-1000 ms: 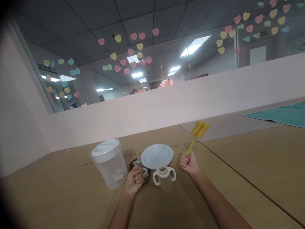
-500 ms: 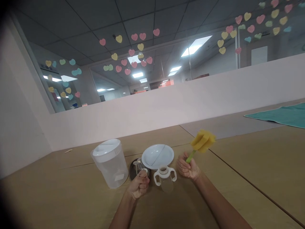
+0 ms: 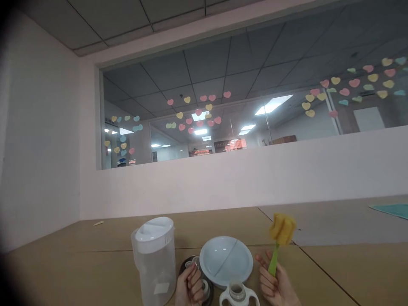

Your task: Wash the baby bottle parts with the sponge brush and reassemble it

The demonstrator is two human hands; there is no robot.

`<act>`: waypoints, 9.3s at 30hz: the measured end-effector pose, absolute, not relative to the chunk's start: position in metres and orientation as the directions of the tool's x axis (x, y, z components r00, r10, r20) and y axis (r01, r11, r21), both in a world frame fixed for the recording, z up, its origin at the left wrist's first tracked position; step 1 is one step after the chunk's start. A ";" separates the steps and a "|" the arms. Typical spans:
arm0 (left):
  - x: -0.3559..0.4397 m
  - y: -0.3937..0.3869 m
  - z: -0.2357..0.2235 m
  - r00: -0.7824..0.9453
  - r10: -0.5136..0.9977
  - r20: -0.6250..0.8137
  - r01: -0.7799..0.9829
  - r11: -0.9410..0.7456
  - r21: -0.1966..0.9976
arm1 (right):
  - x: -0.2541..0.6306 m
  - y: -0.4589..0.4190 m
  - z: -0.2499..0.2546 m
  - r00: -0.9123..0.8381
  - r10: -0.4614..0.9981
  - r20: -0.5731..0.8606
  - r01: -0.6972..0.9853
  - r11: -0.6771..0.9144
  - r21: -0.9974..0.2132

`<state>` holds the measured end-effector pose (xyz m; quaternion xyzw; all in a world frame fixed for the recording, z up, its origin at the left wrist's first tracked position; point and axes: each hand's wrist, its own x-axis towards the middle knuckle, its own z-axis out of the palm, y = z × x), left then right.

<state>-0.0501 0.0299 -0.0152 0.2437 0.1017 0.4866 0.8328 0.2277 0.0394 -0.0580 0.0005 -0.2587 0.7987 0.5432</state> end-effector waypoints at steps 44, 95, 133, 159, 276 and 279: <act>-0.053 0.067 -0.044 0.419 0.901 0.115 -0.659 0.214 0.721 | 0.226 0.049 -0.053 -0.163 0.973 0.163 -0.959 -0.117 -0.260; -0.037 -0.001 0.000 -0.157 0.409 0.899 0.645 -0.647 0.407 | 0.210 0.009 0.002 0.161 0.945 0.283 0.129 0.264 -0.956; -0.039 0.001 -0.002 -0.015 0.380 0.925 0.833 -0.507 0.222 | 0.256 0.039 -0.056 0.621 0.759 0.198 0.451 -0.139 -0.882; -0.043 -0.007 -0.016 0.294 0.556 0.777 0.653 -0.711 0.262 | 0.213 0.014 0.018 0.312 0.873 0.376 0.917 -0.172 -0.361; 0.003 0.008 -0.006 0.039 0.735 0.676 0.354 -0.643 0.679 | 0.123 -0.024 0.105 -0.151 0.918 0.368 0.906 0.277 -0.321; 0.002 0.009 -0.007 0.038 0.722 0.690 0.349 -0.657 0.668 | 0.117 -0.022 0.103 -0.156 0.922 0.354 0.923 0.264 -0.281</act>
